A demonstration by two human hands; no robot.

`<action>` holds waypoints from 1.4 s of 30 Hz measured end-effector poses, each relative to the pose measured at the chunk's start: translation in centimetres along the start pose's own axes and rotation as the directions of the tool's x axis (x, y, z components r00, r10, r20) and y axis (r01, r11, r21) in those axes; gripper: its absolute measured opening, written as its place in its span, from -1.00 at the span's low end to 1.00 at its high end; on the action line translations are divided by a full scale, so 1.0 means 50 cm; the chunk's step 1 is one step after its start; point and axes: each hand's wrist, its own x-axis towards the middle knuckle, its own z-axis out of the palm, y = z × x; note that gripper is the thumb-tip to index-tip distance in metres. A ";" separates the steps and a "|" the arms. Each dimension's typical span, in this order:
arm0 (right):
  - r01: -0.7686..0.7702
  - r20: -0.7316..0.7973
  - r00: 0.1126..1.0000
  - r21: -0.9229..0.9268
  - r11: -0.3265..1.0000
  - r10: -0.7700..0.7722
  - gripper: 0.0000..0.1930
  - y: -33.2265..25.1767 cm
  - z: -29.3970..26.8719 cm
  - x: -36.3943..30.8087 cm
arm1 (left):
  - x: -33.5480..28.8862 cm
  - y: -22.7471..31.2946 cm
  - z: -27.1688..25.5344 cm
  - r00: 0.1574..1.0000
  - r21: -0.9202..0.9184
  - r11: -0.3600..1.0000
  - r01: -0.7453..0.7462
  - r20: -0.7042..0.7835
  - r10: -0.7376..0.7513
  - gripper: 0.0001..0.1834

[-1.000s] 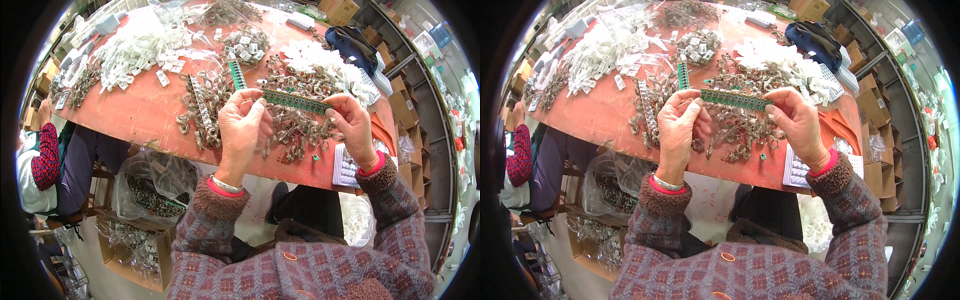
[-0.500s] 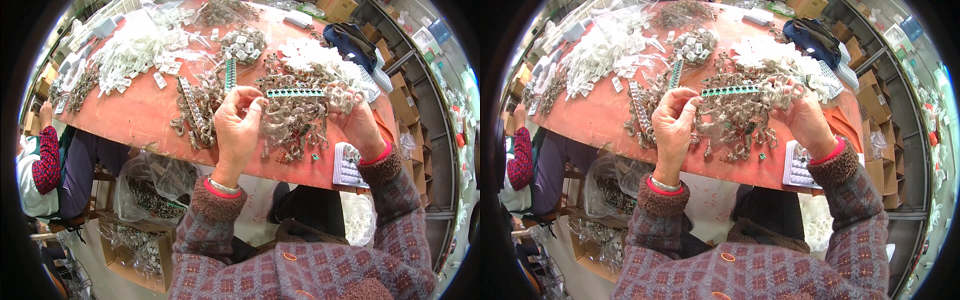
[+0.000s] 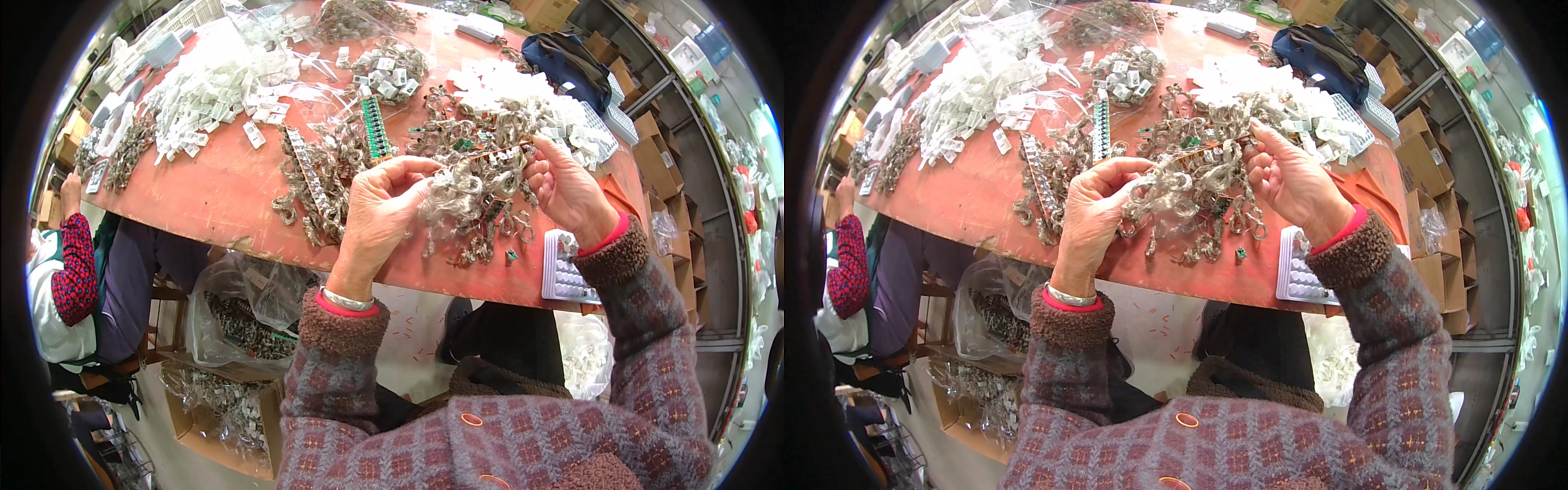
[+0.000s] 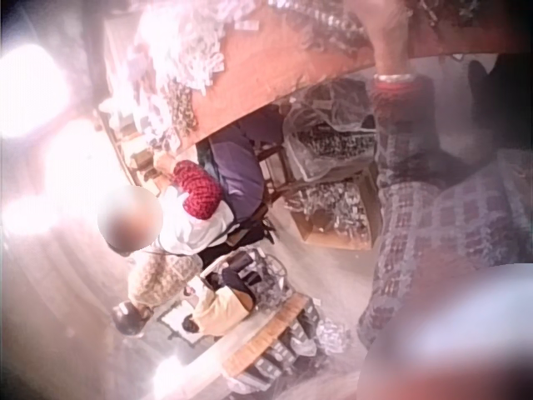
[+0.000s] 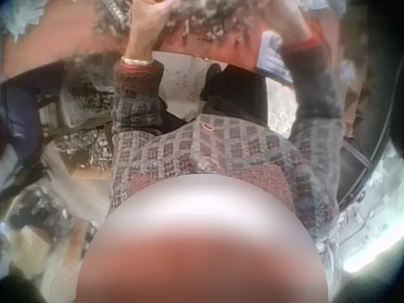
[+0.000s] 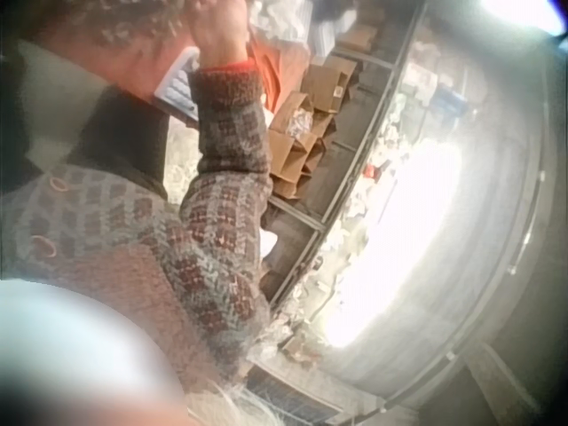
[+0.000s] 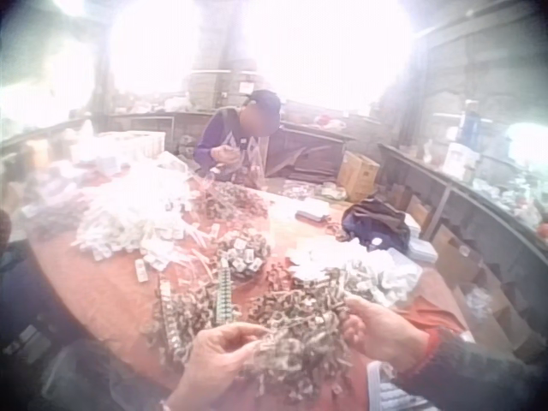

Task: The person uses red-handled pliers to cut and remove small components from green circuit boards. They repeatedly pick up boards, cut off parts, and place the boards back on the table among other components.

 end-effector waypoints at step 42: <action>0.329 0.283 0.802 -0.944 -0.007 -0.526 -0.84 0.006 -0.002 -0.016 | -0.020 0.011 -0.001 0.989 -0.207 0.967 0.145 0.001 -0.148 -0.81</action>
